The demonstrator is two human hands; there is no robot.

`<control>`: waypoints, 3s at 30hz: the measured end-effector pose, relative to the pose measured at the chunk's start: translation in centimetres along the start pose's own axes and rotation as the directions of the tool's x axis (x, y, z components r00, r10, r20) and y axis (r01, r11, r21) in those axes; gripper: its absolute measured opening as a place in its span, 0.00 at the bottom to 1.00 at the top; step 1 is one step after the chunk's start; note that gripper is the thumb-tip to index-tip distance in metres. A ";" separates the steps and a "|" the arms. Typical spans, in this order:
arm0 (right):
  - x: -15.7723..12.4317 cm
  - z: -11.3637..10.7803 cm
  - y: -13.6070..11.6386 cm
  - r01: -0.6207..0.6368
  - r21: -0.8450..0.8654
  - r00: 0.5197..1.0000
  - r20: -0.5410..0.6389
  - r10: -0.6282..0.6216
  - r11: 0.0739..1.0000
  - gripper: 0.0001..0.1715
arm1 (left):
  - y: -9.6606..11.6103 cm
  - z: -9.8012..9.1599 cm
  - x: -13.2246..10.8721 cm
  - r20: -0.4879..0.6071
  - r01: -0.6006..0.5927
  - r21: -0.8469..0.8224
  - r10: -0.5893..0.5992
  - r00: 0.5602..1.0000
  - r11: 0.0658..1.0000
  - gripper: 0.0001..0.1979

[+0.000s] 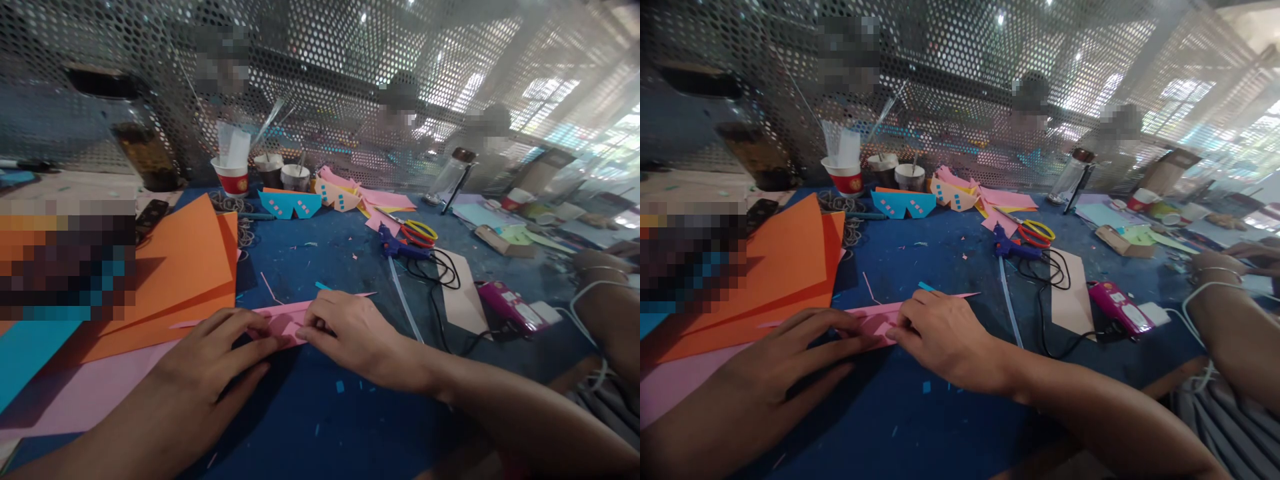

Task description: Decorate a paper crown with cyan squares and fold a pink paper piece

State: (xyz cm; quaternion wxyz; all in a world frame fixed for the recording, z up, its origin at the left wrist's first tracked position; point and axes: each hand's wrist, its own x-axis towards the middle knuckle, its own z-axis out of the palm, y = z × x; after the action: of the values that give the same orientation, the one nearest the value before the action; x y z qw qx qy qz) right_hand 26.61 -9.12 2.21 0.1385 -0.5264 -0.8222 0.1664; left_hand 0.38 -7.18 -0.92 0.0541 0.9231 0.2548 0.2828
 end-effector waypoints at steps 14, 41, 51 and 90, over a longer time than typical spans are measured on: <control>0.1 -0.1 -0.2 -0.031 0.009 0.999 0.020 0.031 0.999 0.14 | -0.1 0.1 -0.2 0.029 -0.005 0.021 0.005 1.000 1.000 0.15; -0.1 -0.4 0.3 -0.102 0.150 0.995 0.004 0.103 0.983 0.08 | 0.2 -0.3 0.3 0.016 -0.023 0.016 0.023 1.000 1.000 0.15; 0.1 -0.3 0.1 -0.109 0.109 0.994 -0.007 0.110 0.988 0.07 | 0.1 0.1 0.0 0.027 -0.006 0.004 0.006 1.000 1.000 0.15; 0.3 -0.2 0.0 -0.123 0.069 0.992 0.002 0.124 0.990 0.07 | 0.4 -0.4 0.6 0.084 -0.122 0.125 0.113 0.990 0.985 0.19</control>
State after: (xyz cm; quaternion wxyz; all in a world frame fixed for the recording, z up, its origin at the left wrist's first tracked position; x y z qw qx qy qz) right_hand 26.58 -8.79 2.39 0.1469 -0.5714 -0.7816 0.2025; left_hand 0.79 -7.26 -0.18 -0.0132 0.9483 0.2155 0.2328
